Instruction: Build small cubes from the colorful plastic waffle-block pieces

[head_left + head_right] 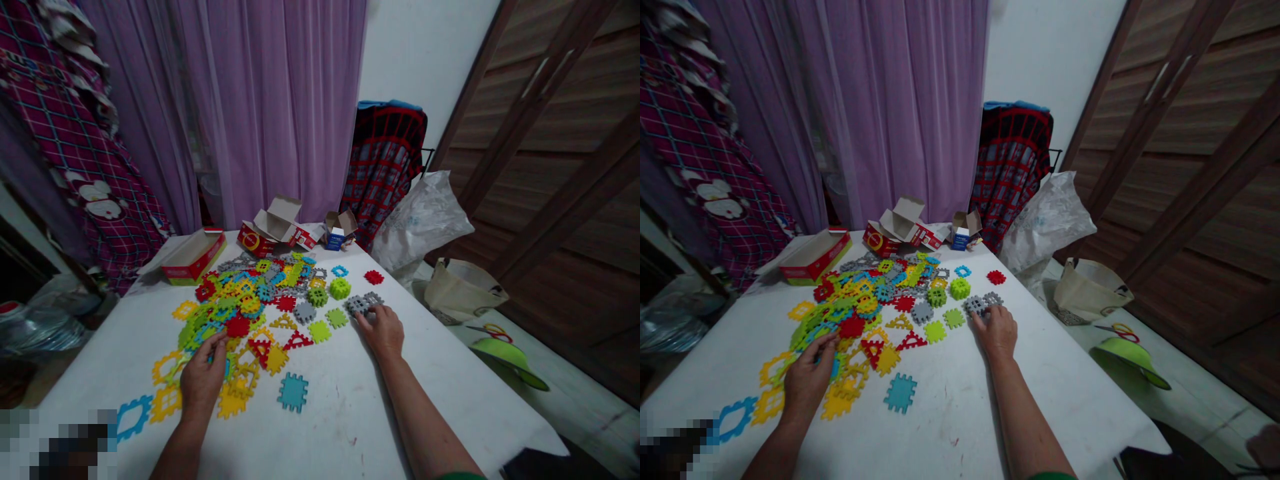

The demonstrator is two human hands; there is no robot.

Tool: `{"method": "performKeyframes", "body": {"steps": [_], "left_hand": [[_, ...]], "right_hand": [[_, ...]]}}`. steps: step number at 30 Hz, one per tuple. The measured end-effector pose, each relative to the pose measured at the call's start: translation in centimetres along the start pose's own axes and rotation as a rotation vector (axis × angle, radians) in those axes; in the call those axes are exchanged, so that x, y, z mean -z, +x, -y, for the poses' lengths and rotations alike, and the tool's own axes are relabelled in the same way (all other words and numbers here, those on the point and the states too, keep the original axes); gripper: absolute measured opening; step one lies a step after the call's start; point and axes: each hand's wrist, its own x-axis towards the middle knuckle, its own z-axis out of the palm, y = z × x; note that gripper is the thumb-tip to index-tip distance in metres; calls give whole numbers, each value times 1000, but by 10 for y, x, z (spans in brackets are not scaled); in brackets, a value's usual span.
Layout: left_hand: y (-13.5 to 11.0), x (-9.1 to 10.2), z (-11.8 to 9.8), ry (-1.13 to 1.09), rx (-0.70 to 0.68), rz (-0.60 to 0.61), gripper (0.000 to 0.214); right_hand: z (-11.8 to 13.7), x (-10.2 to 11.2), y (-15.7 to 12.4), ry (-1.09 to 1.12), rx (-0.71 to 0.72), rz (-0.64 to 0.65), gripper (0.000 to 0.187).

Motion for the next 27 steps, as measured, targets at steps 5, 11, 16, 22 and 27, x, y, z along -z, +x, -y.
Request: {"method": "performKeyframes", "body": {"steps": [5, 11, 16, 22, 27], "left_hand": [[0, 0, 0, -7, -10, -13, 26], [0, 0, -1, 0, 20, 9, 30], [0, 1, 0, -1, 28, 31, 29], [0, 1, -1, -15, 10, 25, 26], [-1, -1, 0, -48, 1, 31, 27]], "right_hand": [[-1, 0, 0, -2, 2, 2, 35], [0, 1, 0, -11, -16, 24, 35], [1, 2, 0, 3, -22, 21, 37], [0, 2, -2, 47, -30, 2, 38], [-3, -3, -3, 124, 13, -88, 38]]}}
